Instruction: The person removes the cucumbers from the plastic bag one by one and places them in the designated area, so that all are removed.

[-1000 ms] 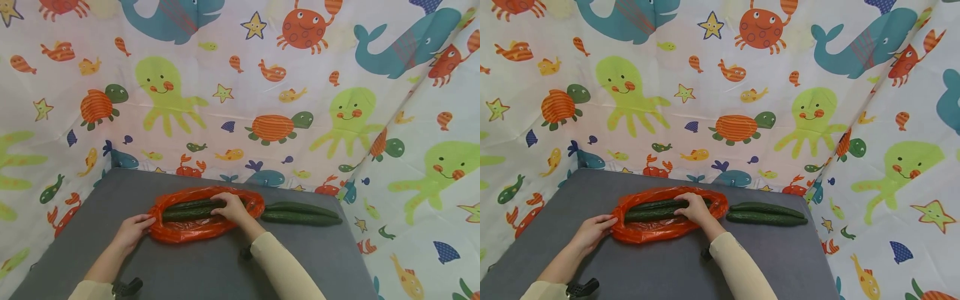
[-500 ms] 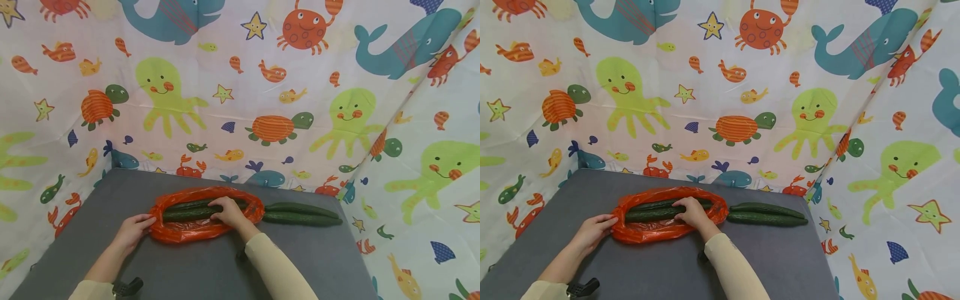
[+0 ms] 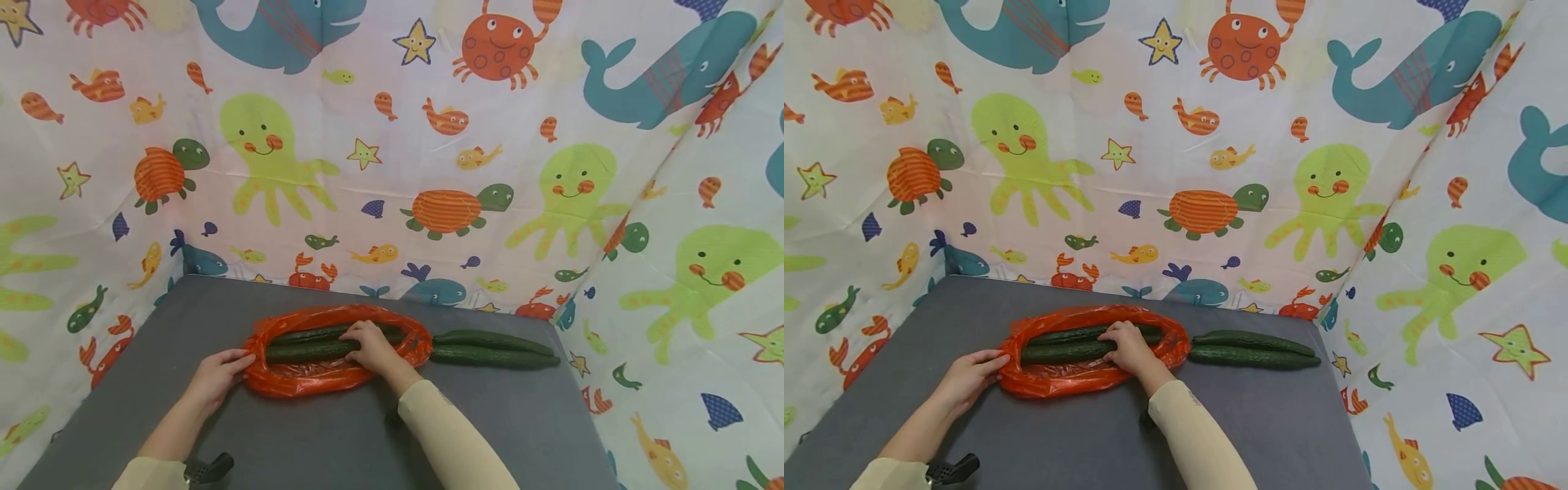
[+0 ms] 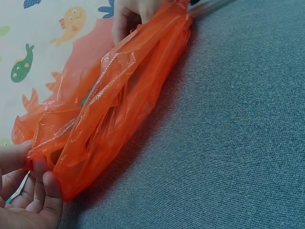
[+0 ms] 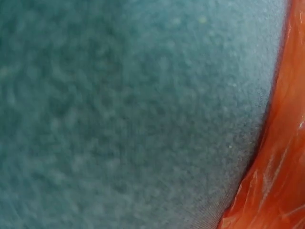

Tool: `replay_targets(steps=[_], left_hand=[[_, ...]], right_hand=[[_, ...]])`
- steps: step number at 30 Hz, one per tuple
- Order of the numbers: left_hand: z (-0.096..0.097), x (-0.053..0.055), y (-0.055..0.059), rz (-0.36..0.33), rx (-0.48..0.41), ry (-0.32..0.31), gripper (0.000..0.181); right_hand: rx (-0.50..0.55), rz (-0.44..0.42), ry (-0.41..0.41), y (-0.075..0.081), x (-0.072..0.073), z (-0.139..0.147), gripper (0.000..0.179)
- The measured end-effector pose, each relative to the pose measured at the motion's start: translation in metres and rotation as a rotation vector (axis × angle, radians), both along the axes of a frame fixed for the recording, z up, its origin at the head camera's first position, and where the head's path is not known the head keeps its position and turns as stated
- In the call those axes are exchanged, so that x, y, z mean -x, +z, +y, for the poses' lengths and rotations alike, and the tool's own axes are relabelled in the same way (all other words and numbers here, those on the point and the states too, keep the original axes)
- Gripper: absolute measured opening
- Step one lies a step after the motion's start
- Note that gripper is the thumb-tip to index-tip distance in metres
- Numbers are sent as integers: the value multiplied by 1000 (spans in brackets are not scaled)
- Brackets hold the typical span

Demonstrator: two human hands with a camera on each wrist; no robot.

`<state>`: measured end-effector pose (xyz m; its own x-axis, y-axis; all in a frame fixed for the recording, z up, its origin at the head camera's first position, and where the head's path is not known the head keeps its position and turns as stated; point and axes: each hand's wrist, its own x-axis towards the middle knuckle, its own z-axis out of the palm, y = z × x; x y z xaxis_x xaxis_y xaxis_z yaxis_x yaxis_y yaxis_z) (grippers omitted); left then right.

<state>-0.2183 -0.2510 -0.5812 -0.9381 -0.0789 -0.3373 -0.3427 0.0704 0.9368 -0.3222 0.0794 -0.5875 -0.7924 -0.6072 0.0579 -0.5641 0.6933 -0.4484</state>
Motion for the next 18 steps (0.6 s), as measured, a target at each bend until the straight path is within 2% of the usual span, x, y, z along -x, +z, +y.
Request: replay_targets(steps=[5, 12, 18], left_hand=[[-1, 0, 1, 2, -1, 3, 42], [-8, 2, 0, 28, -18, 15, 42], [-13, 2, 3, 42, -28, 17, 42]], right_hand=[[22, -10, 18, 2, 0, 3, 36], [81, -57, 4, 5, -1, 7, 36], [149, -72, -24, 9, -1, 10, 35]])
